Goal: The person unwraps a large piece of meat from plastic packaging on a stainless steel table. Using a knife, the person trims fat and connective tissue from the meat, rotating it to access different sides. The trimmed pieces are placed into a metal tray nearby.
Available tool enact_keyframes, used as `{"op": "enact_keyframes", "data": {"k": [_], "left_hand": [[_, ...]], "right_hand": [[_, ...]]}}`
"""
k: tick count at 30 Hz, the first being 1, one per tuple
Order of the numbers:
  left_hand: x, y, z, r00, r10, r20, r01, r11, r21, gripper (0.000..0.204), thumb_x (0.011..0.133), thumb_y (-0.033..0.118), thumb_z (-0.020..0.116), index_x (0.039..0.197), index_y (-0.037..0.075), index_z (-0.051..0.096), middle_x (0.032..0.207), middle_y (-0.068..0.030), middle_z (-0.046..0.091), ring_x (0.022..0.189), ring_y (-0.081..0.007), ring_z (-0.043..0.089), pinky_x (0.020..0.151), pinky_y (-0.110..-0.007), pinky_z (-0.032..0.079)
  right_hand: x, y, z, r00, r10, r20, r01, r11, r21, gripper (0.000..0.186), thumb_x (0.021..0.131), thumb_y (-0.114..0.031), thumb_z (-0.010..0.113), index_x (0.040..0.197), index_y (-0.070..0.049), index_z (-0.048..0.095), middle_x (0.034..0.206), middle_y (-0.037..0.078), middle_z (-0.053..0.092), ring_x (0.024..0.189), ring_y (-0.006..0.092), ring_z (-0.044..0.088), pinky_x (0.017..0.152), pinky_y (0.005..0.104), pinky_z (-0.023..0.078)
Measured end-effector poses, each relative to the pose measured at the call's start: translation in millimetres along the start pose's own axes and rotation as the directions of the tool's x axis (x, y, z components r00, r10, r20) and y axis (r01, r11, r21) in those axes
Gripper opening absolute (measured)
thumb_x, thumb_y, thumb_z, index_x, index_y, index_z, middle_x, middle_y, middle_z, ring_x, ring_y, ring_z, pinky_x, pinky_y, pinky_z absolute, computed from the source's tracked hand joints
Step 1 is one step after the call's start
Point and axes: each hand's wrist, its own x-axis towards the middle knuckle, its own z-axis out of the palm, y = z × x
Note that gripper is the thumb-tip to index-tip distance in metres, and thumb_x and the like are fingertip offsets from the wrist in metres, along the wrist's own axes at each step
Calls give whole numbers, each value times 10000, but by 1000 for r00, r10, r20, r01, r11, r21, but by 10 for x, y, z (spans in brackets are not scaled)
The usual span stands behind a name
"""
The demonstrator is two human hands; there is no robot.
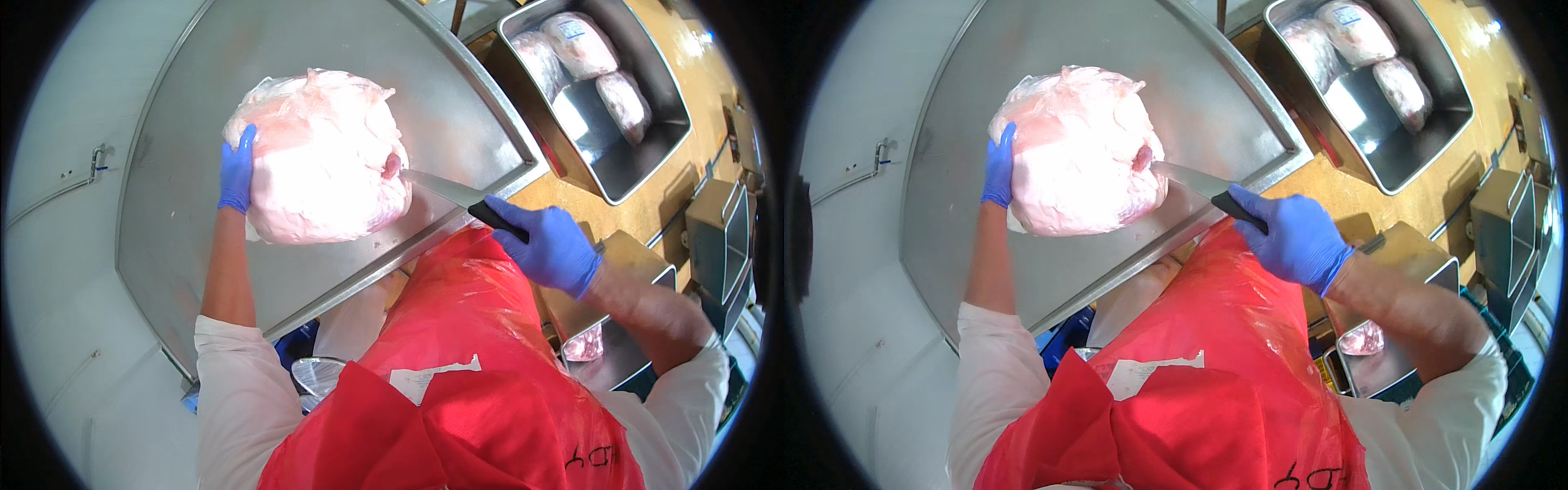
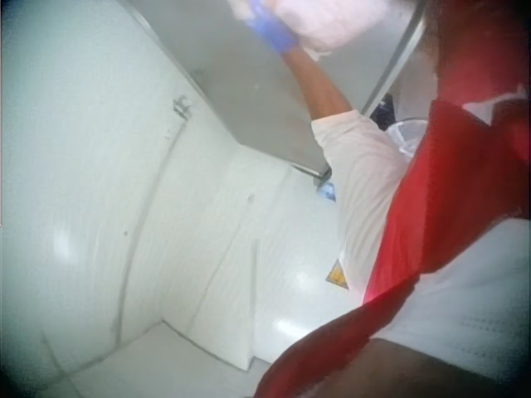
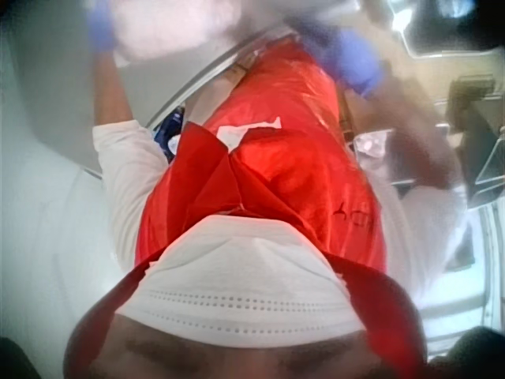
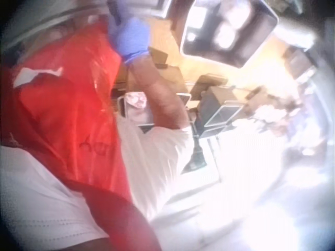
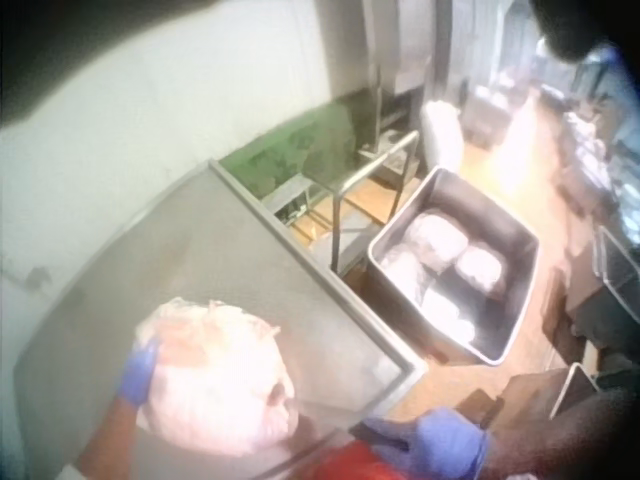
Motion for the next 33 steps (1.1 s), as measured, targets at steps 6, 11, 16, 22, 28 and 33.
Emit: {"op": "enact_keyframes", "data": {"k": [6,11,16,22,28,33], "left_hand": [[-124,36,-58,993,48,104,-39,995,-86,782,1008,536,656,1521,-31,492,1461,-198,594,1272,-293,622,1074,-413,515],[-81,-95,-66,992,-79,95,93,983,-161,824,1025,593,601,1565,-10,449,1485,-185,587,1291,-287,628,1089,-420,524],[-67,-48,-82,971,-57,234,99,980,-172,850,1027,633,564,1575,-5,438,1493,-176,588,1303,-293,628,1096,-426,524],[-130,13,-50,969,-162,186,190,971,-143,854,1050,669,491,1624,45,396,1571,-150,540,1410,-304,549,1186,-441,447],[75,-202,-142,974,-110,200,138,981,-135,942,1003,702,537,1608,-5,394,1559,-194,535,1392,-319,558,1170,-438,454],[169,-322,-218,999,-24,44,24,1000,1,1062,949,730,591,1581,-97,383,1530,-259,534,1363,-339,573,1142,-441,469]], "right_hand": [[-58,699,930,973,-46,-224,96,971,217,546,1001,-252,693,1527,-165,574,909,271,708,794,462,704,708,480,581],[-98,933,1861,938,0,-347,171,870,463,567,1019,-135,709,1560,-115,543,880,181,703,675,129,582,695,303,538],[-17,1074,2685,880,85,-467,223,795,565,578,999,-146,730,1551,-130,559,985,203,742,698,219,697,703,336,573],[49,865,3156,832,155,-532,259,740,621,615,997,-145,728,1576,-131,522,1086,207,756,884,292,768,827,382,593],[-409,946,1705,920,-2,-392,108,963,247,547,1011,-227,706,1538,-184,567,1040,225,728,869,408,726,782,457,595],[-780,587,809,941,-67,-332,61,998,-29,492,995,-237,699,1482,-268,632,851,186,689,735,393,689,678,468,576]]}}
